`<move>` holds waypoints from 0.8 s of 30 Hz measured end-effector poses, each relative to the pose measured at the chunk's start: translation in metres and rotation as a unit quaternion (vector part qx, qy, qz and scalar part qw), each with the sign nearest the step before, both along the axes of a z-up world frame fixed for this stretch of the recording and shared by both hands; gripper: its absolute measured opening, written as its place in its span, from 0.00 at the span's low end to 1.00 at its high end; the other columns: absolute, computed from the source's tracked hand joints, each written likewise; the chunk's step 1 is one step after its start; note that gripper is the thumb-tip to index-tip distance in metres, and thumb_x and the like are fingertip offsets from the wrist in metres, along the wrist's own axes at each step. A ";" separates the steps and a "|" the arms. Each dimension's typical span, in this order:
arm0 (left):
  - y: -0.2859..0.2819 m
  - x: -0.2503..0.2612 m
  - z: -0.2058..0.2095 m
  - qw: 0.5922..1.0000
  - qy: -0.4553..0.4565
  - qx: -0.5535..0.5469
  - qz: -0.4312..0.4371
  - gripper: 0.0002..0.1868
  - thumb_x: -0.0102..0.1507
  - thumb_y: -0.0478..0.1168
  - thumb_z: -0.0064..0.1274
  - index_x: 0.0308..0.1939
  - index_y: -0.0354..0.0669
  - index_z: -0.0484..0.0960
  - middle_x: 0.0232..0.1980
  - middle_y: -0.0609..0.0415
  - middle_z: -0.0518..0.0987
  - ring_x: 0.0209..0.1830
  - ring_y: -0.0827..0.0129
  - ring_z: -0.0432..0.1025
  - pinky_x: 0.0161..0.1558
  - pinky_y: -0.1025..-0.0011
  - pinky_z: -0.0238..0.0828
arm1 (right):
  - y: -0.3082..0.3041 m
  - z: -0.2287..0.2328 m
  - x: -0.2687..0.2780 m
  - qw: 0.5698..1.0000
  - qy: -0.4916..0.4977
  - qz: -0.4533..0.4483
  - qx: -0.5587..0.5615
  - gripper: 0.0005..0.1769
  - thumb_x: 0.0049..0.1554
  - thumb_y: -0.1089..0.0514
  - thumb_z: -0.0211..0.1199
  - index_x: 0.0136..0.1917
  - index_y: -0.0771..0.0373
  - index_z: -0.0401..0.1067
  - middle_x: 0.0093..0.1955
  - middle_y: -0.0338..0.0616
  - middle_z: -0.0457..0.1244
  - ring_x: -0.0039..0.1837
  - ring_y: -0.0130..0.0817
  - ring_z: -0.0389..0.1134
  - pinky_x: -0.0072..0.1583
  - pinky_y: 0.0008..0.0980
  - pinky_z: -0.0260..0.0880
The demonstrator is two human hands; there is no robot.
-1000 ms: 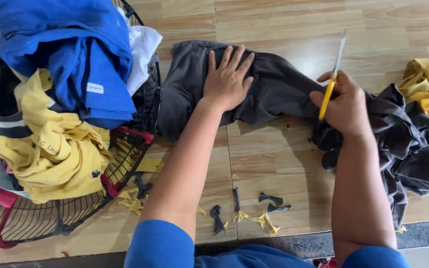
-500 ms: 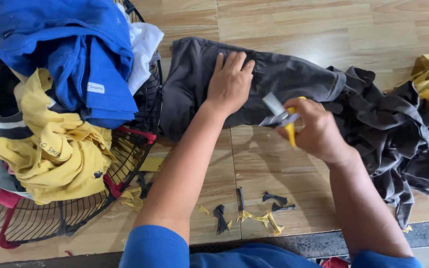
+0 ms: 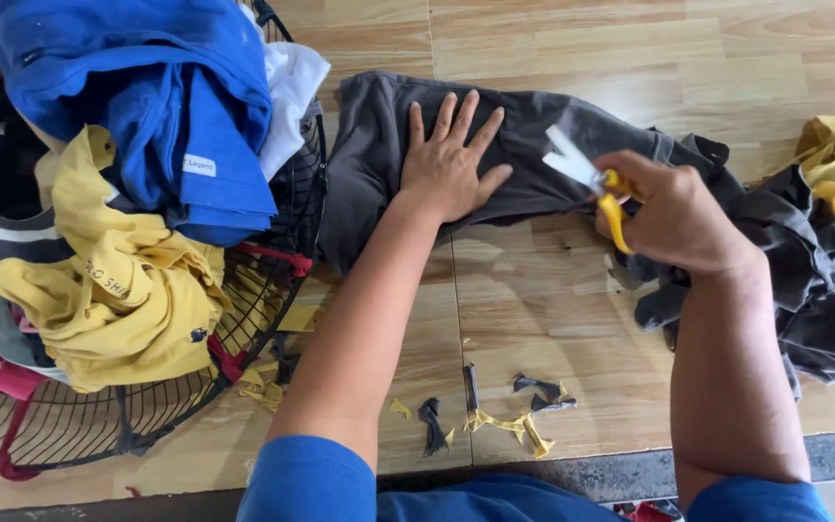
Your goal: Cutting clothing items into smaller pieces using scissors.
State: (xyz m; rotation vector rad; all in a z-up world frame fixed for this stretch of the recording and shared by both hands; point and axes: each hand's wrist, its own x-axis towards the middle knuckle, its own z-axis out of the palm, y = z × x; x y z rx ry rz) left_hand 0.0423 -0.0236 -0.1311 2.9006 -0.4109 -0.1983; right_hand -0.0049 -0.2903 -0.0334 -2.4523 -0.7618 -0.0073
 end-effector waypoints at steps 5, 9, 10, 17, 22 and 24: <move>-0.002 -0.003 -0.001 0.999 -0.042 -0.007 -0.005 0.43 0.67 0.69 0.36 0.80 0.53 0.52 0.82 0.42 0.47 0.82 0.45 0.38 0.71 0.27 0.26 | 0.004 -0.007 -0.002 0.999 -0.031 -0.021 -0.013 0.32 0.50 0.65 0.77 0.66 0.71 0.71 0.49 0.50 0.72 0.41 0.40 0.72 0.39 0.34 0.70; -0.010 0.004 -0.009 0.970 -0.219 -0.102 0.017 0.27 0.69 0.41 0.44 0.72 0.36 0.65 0.75 0.40 0.65 0.78 0.49 0.54 0.74 0.34 0.43 | 0.037 -0.020 0.003 0.964 0.037 -0.018 0.262 0.23 0.62 0.74 0.65 0.68 0.75 0.61 0.56 0.56 0.66 0.53 0.38 0.69 0.54 0.30 0.70; -0.010 0.006 -0.013 0.971 -0.217 -0.102 0.018 0.27 0.69 0.41 0.44 0.72 0.36 0.65 0.75 0.40 0.65 0.78 0.49 0.54 0.74 0.34 0.43 | 0.049 -0.026 0.009 0.964 0.039 -0.018 0.261 0.23 0.62 0.74 0.65 0.68 0.75 0.61 0.56 0.56 0.66 0.53 0.38 0.69 0.54 0.30 0.70; -0.005 0.003 -0.011 0.997 -0.059 0.039 -0.007 0.53 0.64 0.77 0.37 0.81 0.47 0.47 0.84 0.48 0.42 0.83 0.49 0.35 0.72 0.30 0.26 | 0.085 -0.098 0.059 0.732 0.245 -0.119 0.624 0.25 0.64 0.58 0.61 0.70 0.58 0.55 0.64 0.49 0.62 0.64 0.37 0.66 0.54 0.41 0.80; -0.005 -0.002 -0.004 0.998 -0.047 0.040 0.009 0.54 0.61 0.83 0.37 0.82 0.60 0.48 0.84 0.43 0.41 0.83 0.44 0.35 0.71 0.28 0.27 | 0.060 -0.111 0.058 0.761 0.163 -0.111 0.618 0.22 0.67 0.56 0.60 0.68 0.56 0.53 0.63 0.49 0.63 0.63 0.37 0.66 0.56 0.37 0.78; -0.006 -0.002 -0.005 0.997 -0.073 0.031 0.024 0.53 0.62 0.81 0.39 0.81 0.59 0.50 0.84 0.42 0.42 0.82 0.42 0.36 0.70 0.25 0.26 | 0.051 -0.105 0.055 0.763 0.186 -0.123 0.607 0.27 0.65 0.52 0.64 0.71 0.55 0.54 0.58 0.48 0.65 0.57 0.35 0.70 0.43 0.30 0.78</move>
